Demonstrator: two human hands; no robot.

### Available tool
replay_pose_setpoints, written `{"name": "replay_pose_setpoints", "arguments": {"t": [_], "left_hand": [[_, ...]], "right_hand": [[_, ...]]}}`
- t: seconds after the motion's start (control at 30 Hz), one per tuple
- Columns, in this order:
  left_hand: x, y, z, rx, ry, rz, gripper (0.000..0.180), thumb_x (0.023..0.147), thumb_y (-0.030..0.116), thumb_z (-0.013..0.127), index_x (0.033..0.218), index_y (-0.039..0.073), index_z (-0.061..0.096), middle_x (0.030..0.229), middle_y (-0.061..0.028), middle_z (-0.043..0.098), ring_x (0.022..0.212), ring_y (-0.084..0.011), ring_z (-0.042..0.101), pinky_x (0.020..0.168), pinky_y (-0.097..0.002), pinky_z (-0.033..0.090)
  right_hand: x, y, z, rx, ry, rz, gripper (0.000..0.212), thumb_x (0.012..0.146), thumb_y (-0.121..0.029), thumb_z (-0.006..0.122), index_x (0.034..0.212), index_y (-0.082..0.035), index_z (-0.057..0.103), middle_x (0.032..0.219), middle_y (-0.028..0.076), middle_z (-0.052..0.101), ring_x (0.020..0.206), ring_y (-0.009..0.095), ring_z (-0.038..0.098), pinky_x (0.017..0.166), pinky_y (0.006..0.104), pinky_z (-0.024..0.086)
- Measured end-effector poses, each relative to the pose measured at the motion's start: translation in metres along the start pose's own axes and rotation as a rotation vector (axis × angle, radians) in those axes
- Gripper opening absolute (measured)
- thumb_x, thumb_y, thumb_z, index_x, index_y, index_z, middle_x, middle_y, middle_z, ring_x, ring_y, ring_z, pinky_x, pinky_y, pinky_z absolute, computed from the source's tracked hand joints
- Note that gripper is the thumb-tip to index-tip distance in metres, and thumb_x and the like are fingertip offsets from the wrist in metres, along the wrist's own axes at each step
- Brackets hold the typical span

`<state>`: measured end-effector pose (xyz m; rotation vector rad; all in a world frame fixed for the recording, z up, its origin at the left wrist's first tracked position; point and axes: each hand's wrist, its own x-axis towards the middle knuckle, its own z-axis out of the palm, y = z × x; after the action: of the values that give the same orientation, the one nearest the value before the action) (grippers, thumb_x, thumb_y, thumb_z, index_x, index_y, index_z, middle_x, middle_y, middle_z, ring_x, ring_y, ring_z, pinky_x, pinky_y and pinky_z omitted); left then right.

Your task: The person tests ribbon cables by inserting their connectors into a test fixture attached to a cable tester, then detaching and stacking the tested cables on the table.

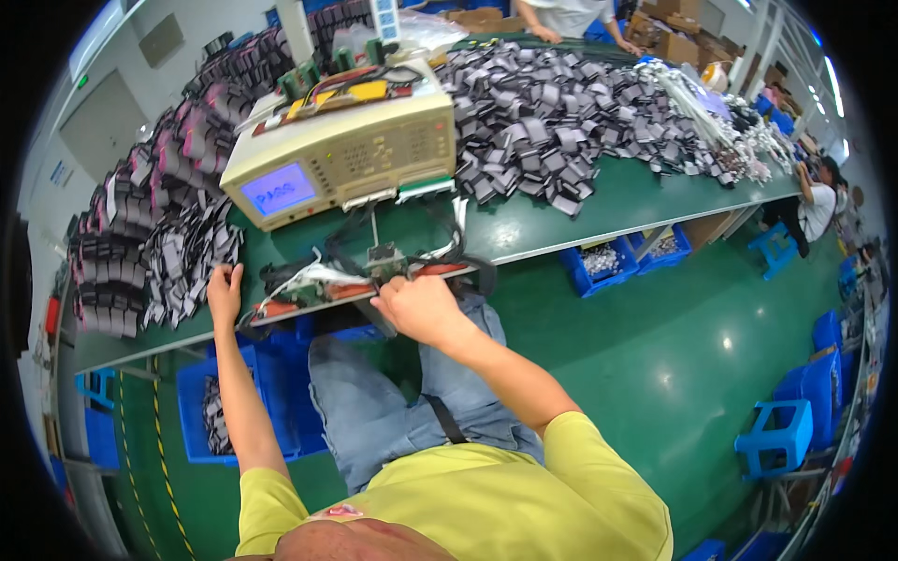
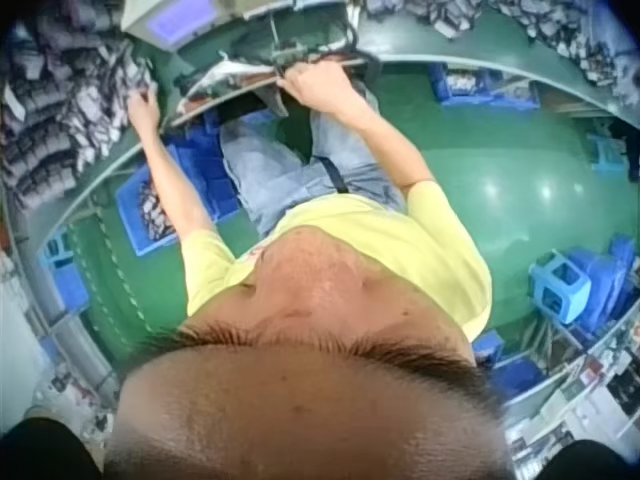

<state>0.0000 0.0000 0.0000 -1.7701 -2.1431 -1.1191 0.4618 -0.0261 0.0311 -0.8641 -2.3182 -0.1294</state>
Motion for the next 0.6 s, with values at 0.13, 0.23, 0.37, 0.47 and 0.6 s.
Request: {"name": "replay_pose_setpoints", "arguments": {"t": [0.13, 0.23, 0.37, 0.47, 0.6], "left_hand": [[0.005, -0.015, -0.001, -0.01, 0.064, 0.1, 0.035, 0.1, 0.032, 0.072, 0.092, 0.0, 0.062, 0.078, -0.0166, 0.062, 0.069, -0.0304, 0.058, 0.067, -0.0411, 0.047], [0.001, -0.003, -0.006, -0.036, 0.039, 0.044, 0.035, 0.1, 0.03, 0.072, 0.089, 0.001, 0.057, 0.076, -0.0154, 0.058, 0.069, -0.033, 0.055, 0.066, -0.0433, 0.045], [-0.003, -0.01, -0.007, -0.015, 0.022, 0.039, 0.031, 0.103, 0.029, 0.069, 0.095, 0.0, 0.059, 0.079, -0.0173, 0.061, 0.07, -0.0339, 0.058, 0.066, -0.0432, 0.047], [0.006, -0.016, 0.002, -0.116, 0.043, 0.033, 0.023, 0.108, 0.022, 0.061, 0.113, 0.0, 0.061, 0.095, -0.0216, 0.071, 0.083, -0.037, 0.069, 0.076, -0.0441, 0.053], [0.005, -0.028, 0.006, -0.11, 0.116, 0.085, 0.026, 0.108, 0.019, 0.059, 0.127, 0.002, 0.06, 0.098, -0.0219, 0.073, 0.089, -0.0369, 0.072, 0.078, -0.0434, 0.055]], "right_hand": [[-0.04, -0.074, -0.063, 0.381, -0.13, -0.285, 0.038, 0.093, -0.031, 0.072, 0.063, -0.013, 0.057, 0.06, 0.005, 0.058, 0.048, 0.027, 0.059, 0.04, 0.0413, 0.044], [-0.044, -0.031, -0.092, 0.446, -0.139, -0.049, 0.037, 0.094, -0.031, 0.074, 0.067, -0.01, 0.058, 0.061, 0.009, 0.058, 0.055, 0.032, 0.061, 0.047, 0.044, 0.048], [-0.018, 0.084, -0.107, -0.059, 0.215, 0.346, 0.037, 0.093, -0.027, 0.076, 0.067, -0.005, 0.06, 0.063, 0.017, 0.059, 0.058, 0.038, 0.058, 0.054, 0.0491, 0.045], [0.012, 0.193, -0.117, -0.139, 0.361, 0.419, 0.024, 0.096, -0.025, 0.074, 0.093, -0.001, 0.069, 0.082, 0.018, 0.065, 0.066, 0.035, 0.063, 0.061, 0.0456, 0.049], [0.032, 0.235, -0.109, -0.016, 0.401, 0.439, 0.045, 0.095, -0.009, 0.074, 0.138, -0.002, 0.061, 0.14, 0.017, 0.06, 0.081, 0.024, 0.072, 0.075, 0.0328, 0.059]]}}
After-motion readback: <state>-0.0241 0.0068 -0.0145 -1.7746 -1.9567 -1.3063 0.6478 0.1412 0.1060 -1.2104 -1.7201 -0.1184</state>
